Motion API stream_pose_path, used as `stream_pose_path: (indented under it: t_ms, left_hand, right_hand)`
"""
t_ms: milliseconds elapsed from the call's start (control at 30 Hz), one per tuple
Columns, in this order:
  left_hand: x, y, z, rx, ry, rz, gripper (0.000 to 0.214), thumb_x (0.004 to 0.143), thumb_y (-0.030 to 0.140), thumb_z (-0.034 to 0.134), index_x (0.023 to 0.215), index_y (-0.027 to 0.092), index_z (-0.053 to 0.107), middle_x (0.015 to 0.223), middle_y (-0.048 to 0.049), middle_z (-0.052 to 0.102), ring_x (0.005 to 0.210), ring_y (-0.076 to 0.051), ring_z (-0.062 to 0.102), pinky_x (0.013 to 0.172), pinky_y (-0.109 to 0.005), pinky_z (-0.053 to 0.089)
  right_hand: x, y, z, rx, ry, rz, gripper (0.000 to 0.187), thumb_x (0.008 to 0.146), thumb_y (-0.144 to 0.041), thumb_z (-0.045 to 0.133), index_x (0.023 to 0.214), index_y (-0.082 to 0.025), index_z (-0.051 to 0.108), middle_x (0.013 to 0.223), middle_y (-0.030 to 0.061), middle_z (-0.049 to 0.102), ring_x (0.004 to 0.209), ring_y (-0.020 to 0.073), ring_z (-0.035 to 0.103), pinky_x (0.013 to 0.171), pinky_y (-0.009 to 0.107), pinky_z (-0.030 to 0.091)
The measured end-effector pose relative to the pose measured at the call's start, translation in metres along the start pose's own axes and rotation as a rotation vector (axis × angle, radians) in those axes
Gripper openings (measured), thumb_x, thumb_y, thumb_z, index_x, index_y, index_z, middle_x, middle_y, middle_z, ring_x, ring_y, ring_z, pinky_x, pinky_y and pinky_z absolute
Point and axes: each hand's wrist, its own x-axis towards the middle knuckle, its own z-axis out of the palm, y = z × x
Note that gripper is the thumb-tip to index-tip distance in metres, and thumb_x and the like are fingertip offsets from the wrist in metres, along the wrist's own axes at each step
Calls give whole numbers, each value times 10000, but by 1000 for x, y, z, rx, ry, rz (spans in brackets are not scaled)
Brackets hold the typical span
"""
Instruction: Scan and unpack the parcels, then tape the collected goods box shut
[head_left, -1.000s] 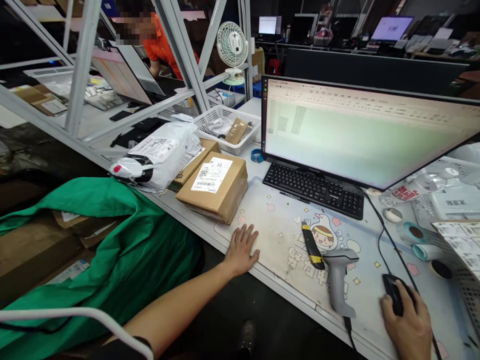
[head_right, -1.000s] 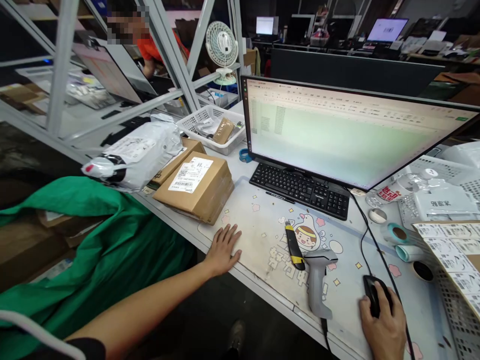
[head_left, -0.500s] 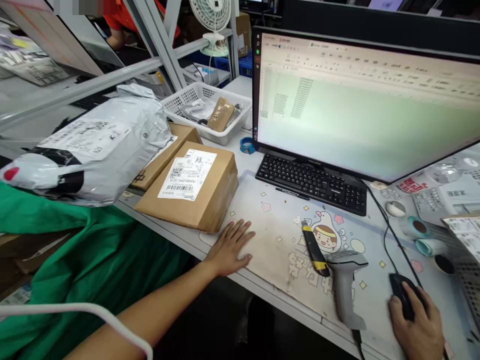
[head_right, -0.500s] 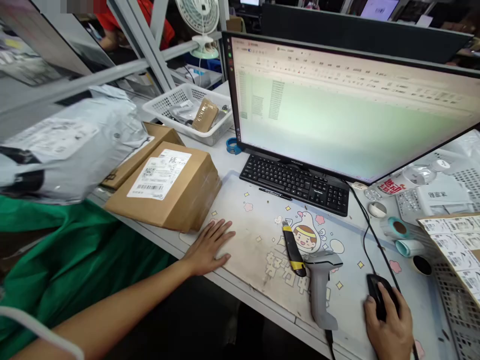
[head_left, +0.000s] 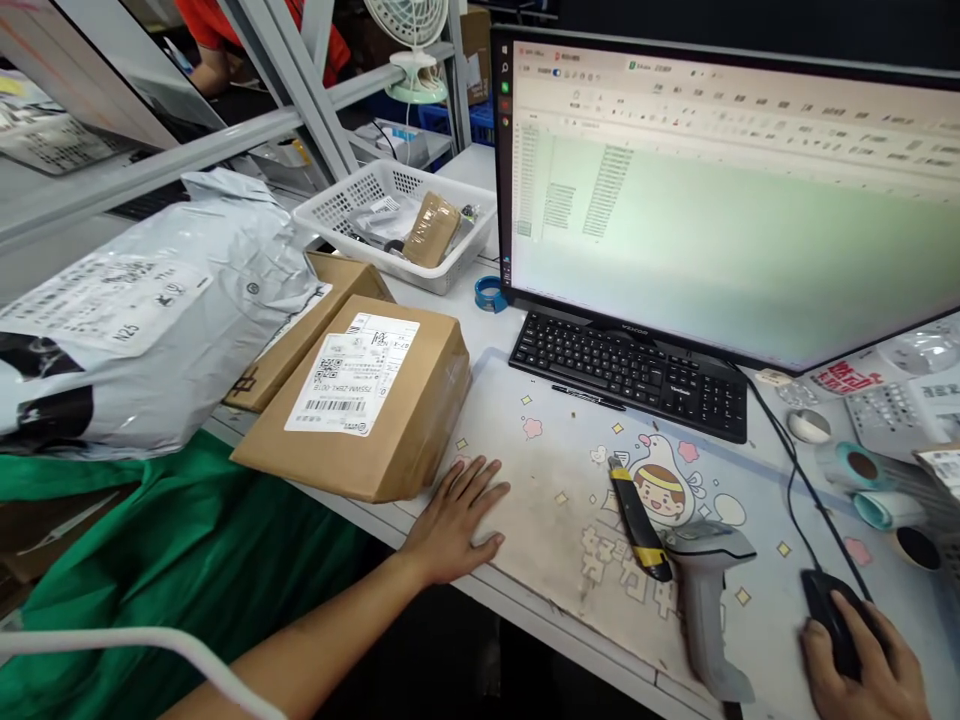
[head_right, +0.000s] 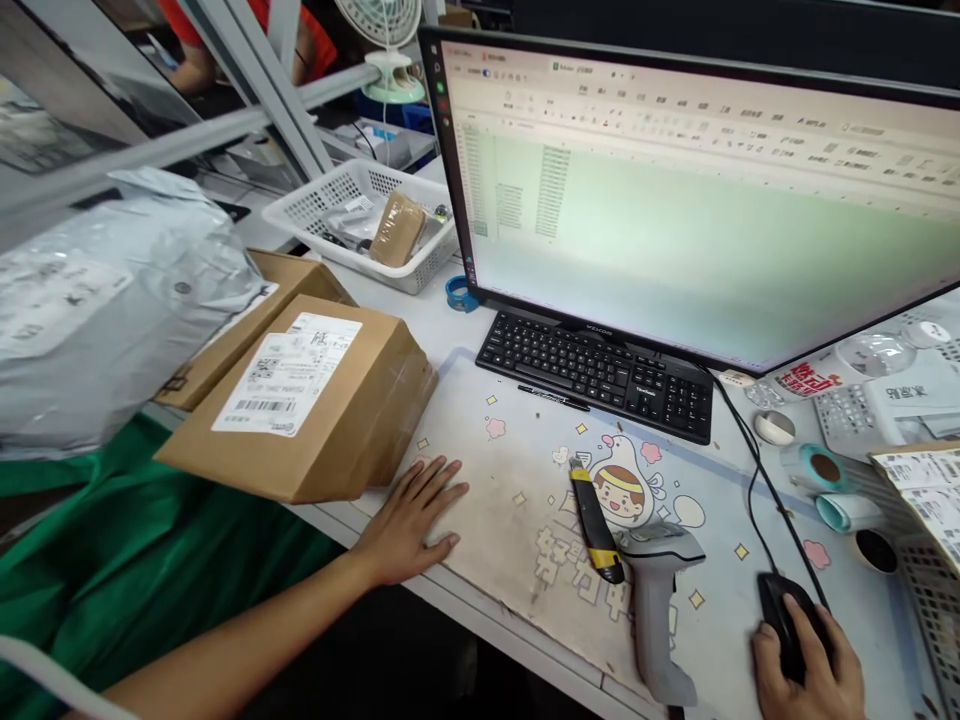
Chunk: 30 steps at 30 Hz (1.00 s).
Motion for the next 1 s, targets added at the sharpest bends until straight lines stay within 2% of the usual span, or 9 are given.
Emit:
stream_pose_path:
  t_ms: [300, 433, 600, 733, 867, 933, 1000]
  left_hand:
    - [1, 0, -2, -20, -43, -21, 694, 976, 458, 646, 1630, 277, 500, 1802, -57, 288, 1667, -339, 245, 1369, -574, 195]
    - [1, 1, -2, -10, -51, -25, 694, 980, 464, 648, 1632, 282, 496, 1802, -51, 289, 1669, -330, 242, 1372, -561, 192]
    - [-1, -1, 2, -21, -25, -17, 698, 979, 456, 659, 1633, 277, 493, 1804, -49, 283, 1673, -326, 232, 1380, -553, 170]
    - [-1, 0, 1, -34, -65, -37, 713, 984, 462, 660, 1647, 274, 479, 1804, -57, 284, 1683, -316, 211, 1387, -551, 145]
    - [6, 5, -14, -83, -148, -78, 718, 981, 476, 661, 1642, 250, 493, 1794, -85, 303, 1687, -326, 205, 1379, -578, 166]
    - [11, 13, -30, -113, -185, -112, 697, 966, 450, 671, 1615, 238, 529, 1775, -108, 346, 1674, -337, 247, 1365, -593, 204]
    - [15, 28, -55, -162, -215, -130, 646, 946, 409, 680, 1563, 241, 590, 1717, -124, 451, 1627, -333, 364, 1334, -568, 303]
  right_hand:
    - [5, -12, -4, 19, -28, -19, 628, 936, -358, 677, 1544, -202, 657, 1458, 187, 655, 1406, 469, 607, 1207, 628, 479]
    - [6, -14, -5, 29, -18, -13, 629, 948, -369, 672, 1552, -199, 648, 1528, 185, 611, 1427, 473, 589, 1231, 626, 454]
    - [2, -4, -1, 47, -7, -32, 647, 930, -346, 695, 1560, -210, 640, 1544, 177, 601, 1419, 485, 588, 1224, 655, 451]
    - [-4, 7, 6, 63, 1, -36, 704, 876, -346, 728, 1558, -196, 636, 1490, 200, 622, 1363, 531, 609, 1141, 702, 500]
    - [0, 12, 7, 86, 51, -81, 791, 840, -372, 773, 1578, -140, 602, 1461, 273, 628, 1287, 600, 627, 1034, 757, 536]
    - [7, 12, 1, 83, 76, -112, 830, 839, -384, 768, 1597, -110, 570, 1435, 310, 635, 1242, 620, 642, 978, 781, 547]
    - [16, 8, -10, 67, 102, -110, 851, 843, -400, 749, 1610, -95, 540, 1412, 335, 637, 1223, 634, 640, 936, 808, 539]
